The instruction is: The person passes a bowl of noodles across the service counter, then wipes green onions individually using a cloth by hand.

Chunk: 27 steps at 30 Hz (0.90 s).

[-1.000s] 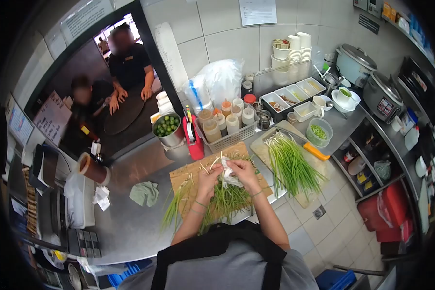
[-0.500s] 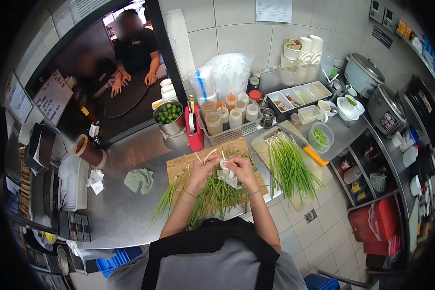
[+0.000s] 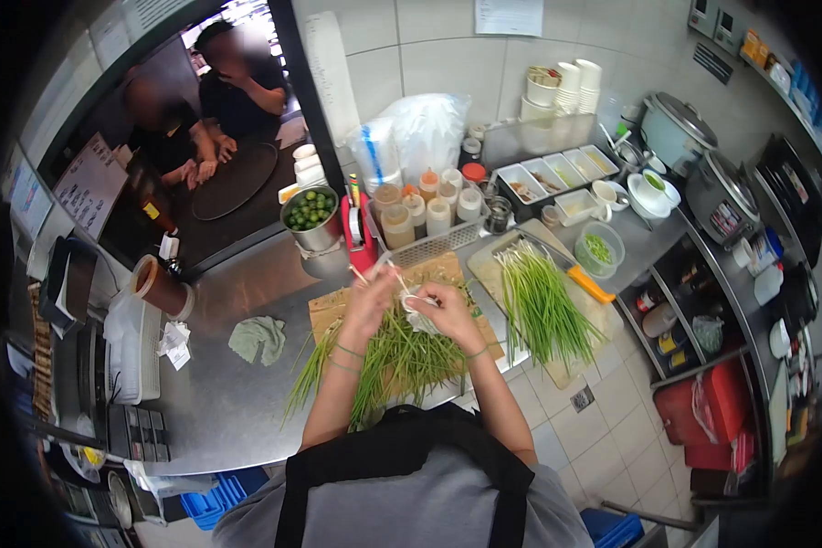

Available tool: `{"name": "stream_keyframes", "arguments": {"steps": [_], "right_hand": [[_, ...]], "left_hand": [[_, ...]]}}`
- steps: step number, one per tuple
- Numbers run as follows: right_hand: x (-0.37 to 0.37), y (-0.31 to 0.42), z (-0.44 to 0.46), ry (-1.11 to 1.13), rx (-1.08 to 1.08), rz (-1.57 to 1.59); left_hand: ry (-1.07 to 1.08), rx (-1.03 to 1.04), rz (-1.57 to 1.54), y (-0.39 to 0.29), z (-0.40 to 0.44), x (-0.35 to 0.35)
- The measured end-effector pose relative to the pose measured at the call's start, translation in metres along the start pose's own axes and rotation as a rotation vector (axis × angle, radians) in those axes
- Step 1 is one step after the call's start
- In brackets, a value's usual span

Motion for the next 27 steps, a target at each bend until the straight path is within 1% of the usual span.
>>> {"name": "stream_keyframes", "arguments": {"steps": [1,2,5,9,10,11,14,17,18,22,25,26,27], "right_hand": [[0.001,0.006,-0.002,0.015,-0.045,-0.036],[0.002,0.01,-0.005,0.035,-0.004,-0.026],[0.003,0.0,-0.004,0.044,-0.007,0.0],[-0.002,0.001,-0.006,0.068,-0.032,-0.046],[-0.006,-0.006,-0.006,0.076,-0.047,-0.064],[-0.009,-0.01,-0.007,0.086,-0.06,-0.079],[-0.023,-0.008,-0.012,0.048,-0.04,-0.11],[-0.036,-0.029,-0.008,-0.115,0.059,-0.003],[-0.037,-0.027,-0.004,-0.194,0.052,0.044],[-0.041,-0.019,0.0,-0.326,0.077,0.161],[-0.04,-0.014,0.002,-0.386,0.082,0.129],[-0.042,-0.015,0.003,-0.352,0.091,0.077],[-0.042,-0.016,0.002,-0.29,0.022,-0.018]], "left_hand": [[-0.025,0.022,0.004,-0.01,0.004,-0.004],[-0.053,0.045,0.008,-0.017,0.006,-0.007],[-0.036,0.055,0.021,-0.029,0.013,-0.014],[-0.079,0.122,-0.163,-0.042,0.019,-0.027],[-0.144,0.125,-0.192,-0.048,0.019,-0.032],[-0.157,0.152,-0.212,-0.054,0.02,-0.039],[-0.209,0.221,-0.259,-0.074,0.019,-0.067],[-0.287,0.234,-0.261,-0.087,0.012,-0.079],[-0.265,0.241,-0.275,-0.087,0.012,-0.081],[-0.215,0.16,-0.33,-0.068,0.012,-0.074],[-0.165,0.115,-0.321,-0.058,0.012,-0.072],[-0.163,0.103,-0.318,-0.054,0.014,-0.074],[-0.166,0.097,-0.315,-0.052,0.014,-0.075]]}}
Point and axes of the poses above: each hand's wrist, its own z-axis towards the middle knuckle, its own x-axis out of the palm, y = z × x, the point moved 3 cm from there along z, towards the middle knuckle, and after that the axes turned 7 degrees about -y, right-handed, at the moved point
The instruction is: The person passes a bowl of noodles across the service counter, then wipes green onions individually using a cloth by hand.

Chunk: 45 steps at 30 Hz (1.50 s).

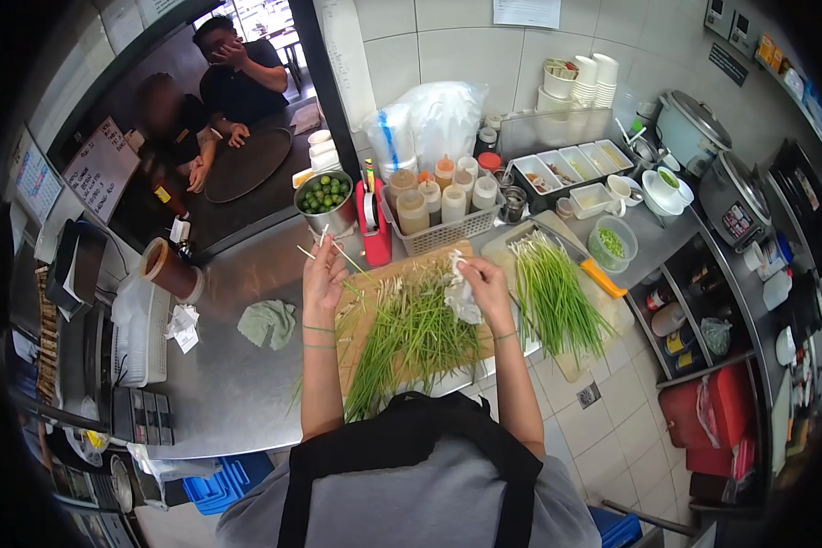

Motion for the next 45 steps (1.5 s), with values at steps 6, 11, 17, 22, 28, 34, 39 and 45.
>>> {"name": "stream_keyframes", "arguments": {"steps": [6,11,17,22,28,34,39,45], "right_hand": [[0.011,-0.011,-0.003,0.116,-0.176,-0.31],[0.009,-0.012,0.001,0.0,-0.092,-0.177],[0.029,-0.077,0.007,0.025,-0.048,-0.095],[0.033,-0.103,-0.002,-0.045,0.069,-0.073],[0.028,-0.104,-0.015,-0.156,-0.126,-0.155],[0.029,-0.144,-0.027,-0.05,0.059,0.299],[0.024,-0.134,-0.021,-0.01,0.072,-0.043],[0.023,-0.128,-0.022,-0.043,0.068,-0.01]], "left_hand": [[-0.027,-0.041,0.026,0.006,0.005,-0.001],[-0.074,-0.163,0.016,0.011,0.005,-0.005],[0.359,-0.559,-0.451,0.055,0.01,0.023],[0.33,-0.738,-0.347,0.107,0.003,0.103],[0.376,-0.821,-0.033,0.266,0.036,0.157],[0.291,-0.835,0.336,0.327,0.025,0.188],[0.233,-0.522,0.904,0.392,0.028,0.144],[0.238,-0.359,1.058,0.366,-0.024,0.188]]}}
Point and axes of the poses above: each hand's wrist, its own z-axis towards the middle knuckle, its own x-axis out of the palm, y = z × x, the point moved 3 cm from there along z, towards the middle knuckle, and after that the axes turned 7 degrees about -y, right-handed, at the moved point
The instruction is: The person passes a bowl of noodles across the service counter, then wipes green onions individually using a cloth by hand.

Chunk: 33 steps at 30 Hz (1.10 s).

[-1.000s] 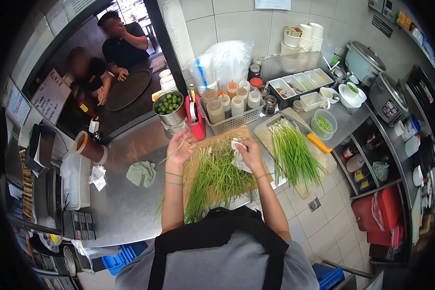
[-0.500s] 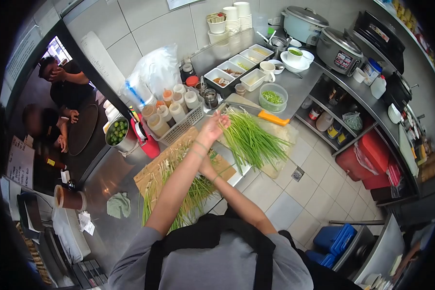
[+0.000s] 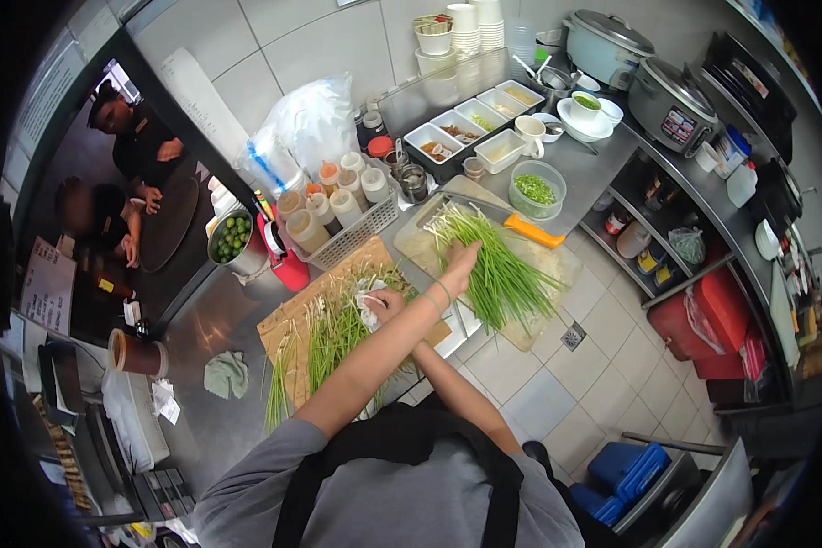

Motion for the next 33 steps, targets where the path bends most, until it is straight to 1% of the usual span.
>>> {"name": "stream_keyframes", "arguments": {"steps": [3,6,8,10,12,15,16,18,20,22,24,27,30,33], "right_hand": [[-0.005,0.007,0.003,0.05,0.039,0.045],[-0.017,0.034,0.012,0.156,-0.02,-0.027],[-0.023,0.035,0.01,0.098,0.08,0.299],[-0.027,0.052,0.013,0.131,0.137,0.376],[-0.031,0.102,0.02,0.266,0.149,0.21],[-0.029,0.125,0.026,0.302,0.106,0.233],[-0.025,0.132,0.026,0.311,0.094,0.315],[-0.017,0.138,0.024,0.318,0.046,0.307],[-0.011,0.138,0.025,0.311,0.0,0.297],[-0.008,0.136,0.019,0.284,-0.06,0.187],[-0.008,0.135,0.007,0.27,-0.132,0.054],[-0.019,0.086,0.006,0.373,-0.148,-0.129],[-0.034,0.08,0.005,0.37,0.094,-0.039],[-0.033,0.108,0.002,0.342,0.252,0.249]], "left_hand": [[0.094,0.068,0.024,0.002,-0.009,-0.009],[0.329,0.401,-0.095,-0.042,-0.083,-0.061],[0.289,0.649,-0.249,-0.066,-0.126,-0.119],[0.092,0.862,-0.229,-0.064,-0.131,-0.192],[-0.147,0.779,-0.214,-0.048,-0.129,-0.253],[-0.077,0.483,-0.165,-0.022,-0.134,-0.268],[-0.014,0.502,-0.267,-0.01,-0.128,-0.261],[-0.021,0.489,-0.303,0.014,-0.113,-0.252],[-0.056,0.461,-0.354,0.014,-0.11,-0.248],[-0.125,0.396,-0.424,0.016,-0.118,-0.25],[-0.136,0.398,-0.491,0.019,-0.124,-0.255],[-0.17,0.385,-0.551,0.02,-0.12,-0.264],[-0.206,0.353,-0.511,0.034,-0.112,-0.273],[-0.145,0.353,-0.276,0.043,-0.103,-0.269]]}}
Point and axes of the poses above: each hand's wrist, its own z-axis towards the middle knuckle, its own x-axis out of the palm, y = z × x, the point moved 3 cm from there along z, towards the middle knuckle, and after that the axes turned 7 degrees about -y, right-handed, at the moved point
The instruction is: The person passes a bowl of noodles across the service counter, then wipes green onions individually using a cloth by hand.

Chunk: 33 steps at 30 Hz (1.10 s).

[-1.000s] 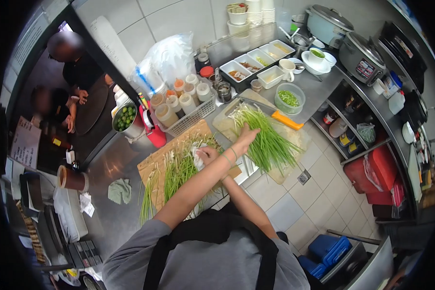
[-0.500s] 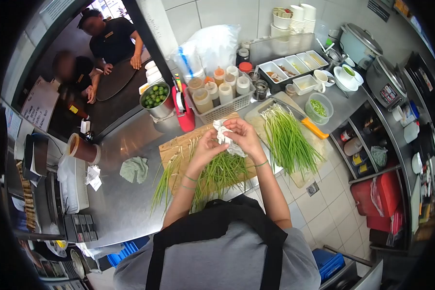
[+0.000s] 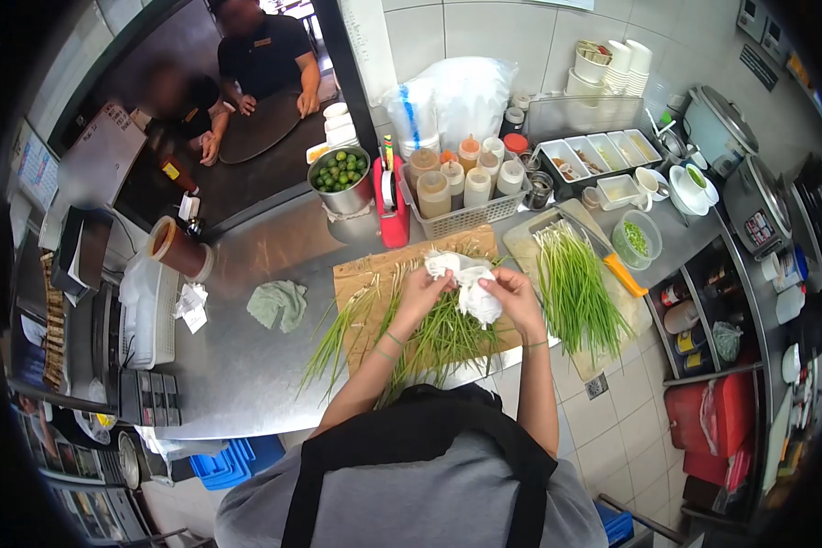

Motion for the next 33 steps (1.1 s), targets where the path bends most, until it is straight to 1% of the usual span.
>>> {"name": "stream_keyframes", "arguments": {"steps": [1,2,4,5,7,8,9,11,12,14,17,20,21,23,26,28,32,33], "right_hand": [[0.002,0.003,0.001,-0.037,-0.107,0.057],[0.004,0.007,0.003,-0.08,-0.179,0.071],[0.007,0.014,0.005,-0.171,-0.324,0.106],[0.005,0.014,0.005,-0.169,-0.332,0.167],[0.006,0.023,-0.002,-0.232,-0.205,0.273],[0.006,0.024,-0.006,-0.259,-0.143,0.327],[-0.01,0.003,0.002,-0.271,-0.17,0.344],[-0.014,0.002,0.005,-0.217,-0.248,0.381],[-0.013,0.002,0.006,-0.192,-0.281,0.4],[-0.004,0.014,0.004,-0.221,-0.242,0.401],[0.004,0.021,0.003,-0.248,-0.196,0.402],[0.007,0.019,0.005,-0.233,-0.18,0.336],[0.006,0.017,0.005,-0.205,-0.188,0.319],[0.005,0.01,0.005,-0.222,-0.168,0.327],[0.002,0.008,0.005,-0.24,-0.158,0.329],[0.005,0.014,0.0,-0.242,-0.146,0.329],[0.005,0.011,0.002,-0.219,-0.15,0.342],[0.005,0.01,0.002,-0.22,-0.149,0.35]], "left_hand": [[0.076,0.042,0.107,0.015,0.008,0.001],[0.085,0.066,0.128,0.032,0.009,-0.002],[0.11,0.113,0.176,0.019,-0.004,-0.016],[0.025,0.157,0.328,0.006,-0.012,-0.034],[-0.269,0.275,0.667,-0.007,-0.024,-0.082],[-0.391,0.303,0.824,-0.001,-0.028,-0.109],[-0.517,0.332,0.978,0.012,-0.03,-0.135],[-0.651,0.272,1.259,0.042,-0.043,-0.173],[-0.623,0.19,1.222,0.05,-0.045,-0.183],[-0.554,0.016,1.146,0.065,-0.051,-0.194],[-0.564,0.105,1.169,0.065,-0.052,-0.189],[-0.631,0.148,1.142,0.038,-0.06,-0.179],[-0.651,0.182,1.142,0.035,-0.06,-0.178],[-0.698,0.25,1.137,0.029,-0.062,-0.178],[-0.675,0.282,1.151,0.017,-0.068,-0.173],[-0.674,0.266,1.108,0.017,-0.069,-0.171],[-0.644,0.274,1.121,0.033,-0.073,-0.163],[-0.665,0.236,1.111,0.036,-0.077,-0.164]]}}
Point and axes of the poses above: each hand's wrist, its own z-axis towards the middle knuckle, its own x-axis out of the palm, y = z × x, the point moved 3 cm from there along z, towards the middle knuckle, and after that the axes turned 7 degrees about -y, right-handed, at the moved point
